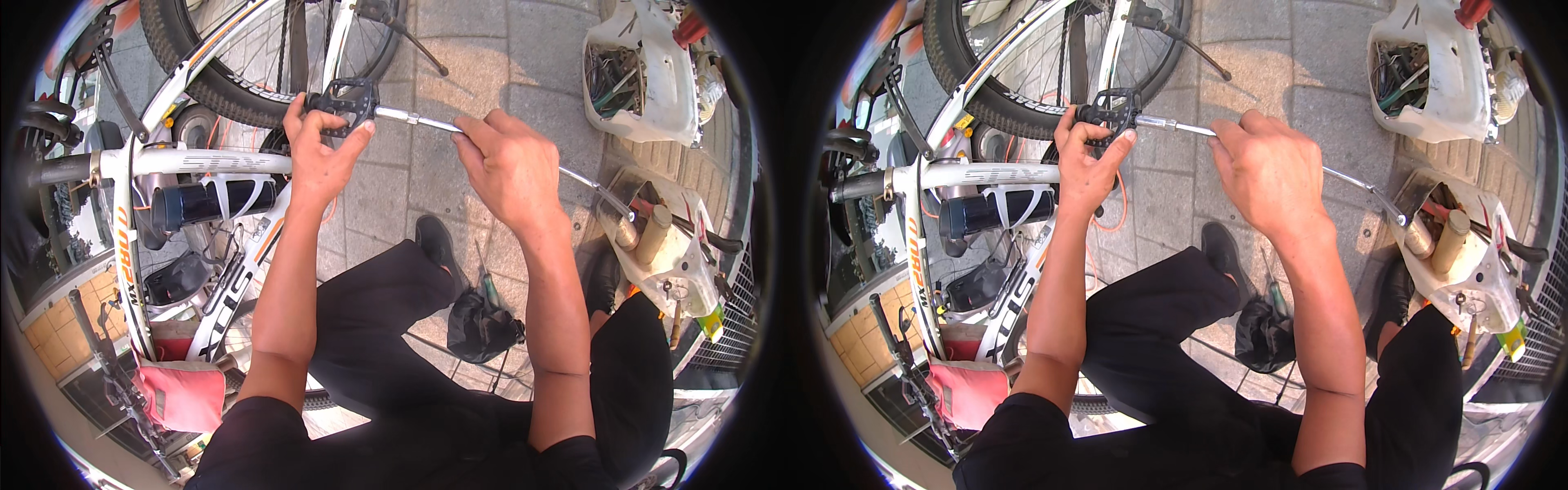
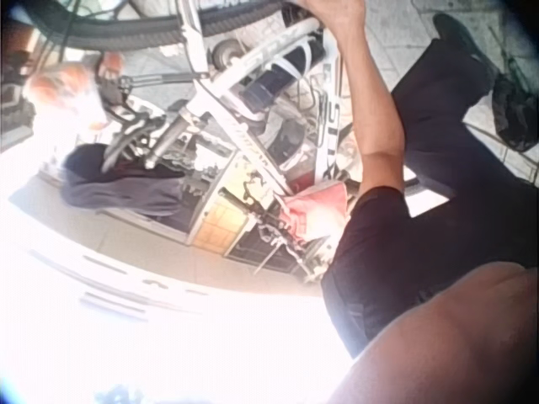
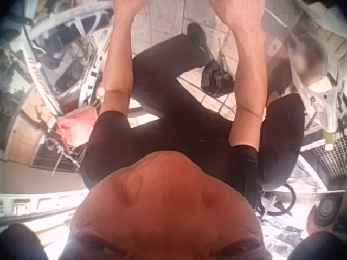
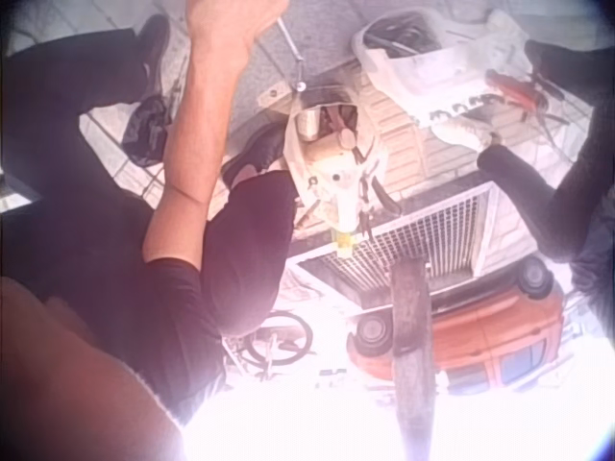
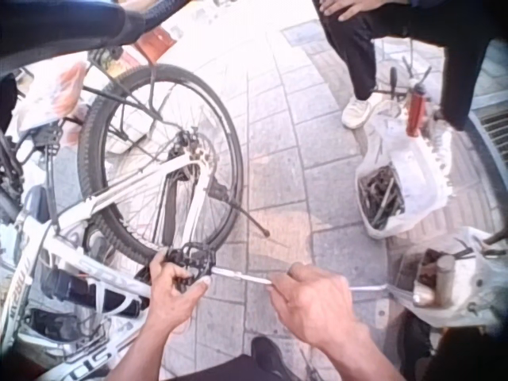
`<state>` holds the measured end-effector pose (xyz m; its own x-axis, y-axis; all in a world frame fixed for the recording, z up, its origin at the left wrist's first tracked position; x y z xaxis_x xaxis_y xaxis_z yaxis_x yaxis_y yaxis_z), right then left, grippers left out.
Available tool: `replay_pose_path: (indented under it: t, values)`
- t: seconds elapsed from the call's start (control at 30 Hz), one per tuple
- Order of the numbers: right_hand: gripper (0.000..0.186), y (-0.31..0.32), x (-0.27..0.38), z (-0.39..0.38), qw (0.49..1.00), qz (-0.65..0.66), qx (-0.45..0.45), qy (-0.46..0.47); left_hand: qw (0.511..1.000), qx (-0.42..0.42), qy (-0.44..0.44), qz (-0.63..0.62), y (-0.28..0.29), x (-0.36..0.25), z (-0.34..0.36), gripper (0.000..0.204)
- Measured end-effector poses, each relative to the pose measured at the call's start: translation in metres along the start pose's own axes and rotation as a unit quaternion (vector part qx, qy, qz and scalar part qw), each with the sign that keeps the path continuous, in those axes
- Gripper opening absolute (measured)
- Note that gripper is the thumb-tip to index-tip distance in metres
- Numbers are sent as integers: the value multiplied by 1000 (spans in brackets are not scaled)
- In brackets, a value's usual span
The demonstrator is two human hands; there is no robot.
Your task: The person sits on the ground and uses a screwdriver and pliers to adjust and tighten components of a bicycle pedal attached to a white bicycle frame.
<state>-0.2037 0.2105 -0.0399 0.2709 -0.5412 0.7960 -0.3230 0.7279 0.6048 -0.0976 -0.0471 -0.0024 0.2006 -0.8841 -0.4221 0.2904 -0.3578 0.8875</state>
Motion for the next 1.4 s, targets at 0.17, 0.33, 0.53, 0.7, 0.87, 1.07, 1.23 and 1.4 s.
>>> replay_pose_path:
  t: [0.17,0.33,0.53,0.7,0.87,1.07,1.23,1.4]
  values:
    - [15,-1,-1,0,1000,11,10,-11,1000,3,8,-9,-1,1,0,42]
    - [16,-6,-19,-5,998,8,22,-64,1000,-3,13,-5,2,5,-2,41]
    - [24,-63,-160,-52,956,-85,44,-277,999,-9,-32,37,-3,-2,5,39]
    - [29,-108,-227,-115,895,-71,146,-416,1000,0,5,24,1,10,-4,39]
    - [28,-124,-264,-155,862,-99,176,-464,1000,1,-4,19,0,7,0,39]
    - [27,-119,-271,-164,854,-146,179,-466,999,9,-35,40,0,2,2,35]
    - [32,-116,-261,-148,874,-186,135,-428,1000,-2,-4,29,0,-3,2,39]
    - [34,-85,-215,-98,894,-114,107,-421,1000,-7,2,21,1,-3,1,38]
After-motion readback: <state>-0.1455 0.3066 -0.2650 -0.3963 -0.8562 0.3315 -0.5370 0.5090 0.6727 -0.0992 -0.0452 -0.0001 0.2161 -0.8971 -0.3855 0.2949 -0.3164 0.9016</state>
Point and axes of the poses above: each hand's wrist, its own z-axis towards the middle knuckle, its own y-axis out of the back of the hand, x = y × z, the point moved 8 cm from there along z, towards the middle knuckle, and after that the axes turned 14 degrees about -y, right-handed, at the moved point
